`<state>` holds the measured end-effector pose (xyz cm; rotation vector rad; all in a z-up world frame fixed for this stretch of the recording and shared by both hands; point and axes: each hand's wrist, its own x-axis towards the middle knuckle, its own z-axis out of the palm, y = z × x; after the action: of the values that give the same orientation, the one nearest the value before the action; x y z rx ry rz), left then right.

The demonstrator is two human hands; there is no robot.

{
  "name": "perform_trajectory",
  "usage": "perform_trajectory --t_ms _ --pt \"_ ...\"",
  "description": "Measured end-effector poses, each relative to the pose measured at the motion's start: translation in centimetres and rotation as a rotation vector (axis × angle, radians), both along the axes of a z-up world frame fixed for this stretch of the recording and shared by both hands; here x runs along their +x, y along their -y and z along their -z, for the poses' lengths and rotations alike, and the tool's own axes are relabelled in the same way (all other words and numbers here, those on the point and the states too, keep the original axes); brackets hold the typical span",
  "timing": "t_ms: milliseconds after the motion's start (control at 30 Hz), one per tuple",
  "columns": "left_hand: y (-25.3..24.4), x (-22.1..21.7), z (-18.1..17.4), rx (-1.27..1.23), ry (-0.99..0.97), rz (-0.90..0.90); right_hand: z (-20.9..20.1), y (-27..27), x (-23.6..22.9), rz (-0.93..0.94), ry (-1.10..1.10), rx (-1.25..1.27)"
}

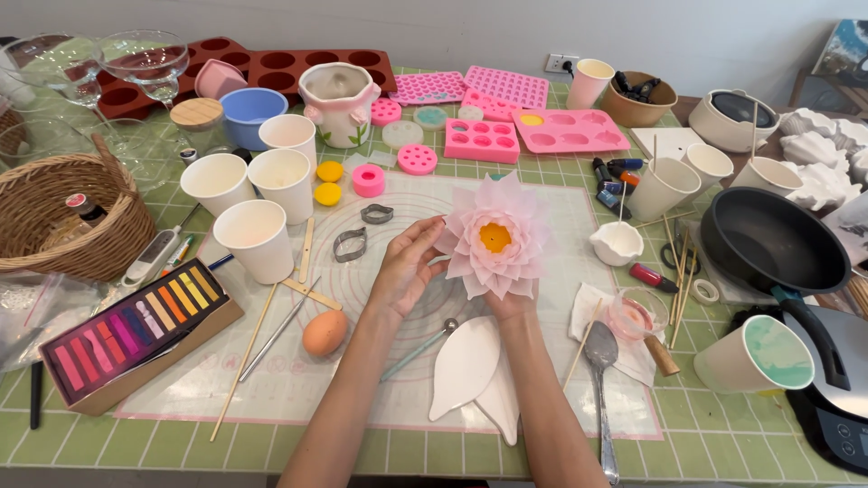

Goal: Assembling a decorative lotus-shaped candle by meticulously placing and adjusting individual wax petals.

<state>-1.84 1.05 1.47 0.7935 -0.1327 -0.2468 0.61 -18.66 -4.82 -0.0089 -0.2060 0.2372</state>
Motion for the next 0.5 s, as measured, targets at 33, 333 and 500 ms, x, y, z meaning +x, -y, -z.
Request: perform_trajectory --t_ms 33,333,500 --pt "0.1 -0.1 -0.2 0.010 0.010 -0.003 0.1 0.1 0.1 0.008 -0.014 0.029" --pt "1.0 0.0 0.7 0.076 0.055 -0.036 2.6 1.1 1.2 0.051 0.125 -0.094" --pt "1.9 -1.7 -1.7 0.211 0.103 -0.101 1.4 0.3 0.5 0.093 0.065 -0.049"
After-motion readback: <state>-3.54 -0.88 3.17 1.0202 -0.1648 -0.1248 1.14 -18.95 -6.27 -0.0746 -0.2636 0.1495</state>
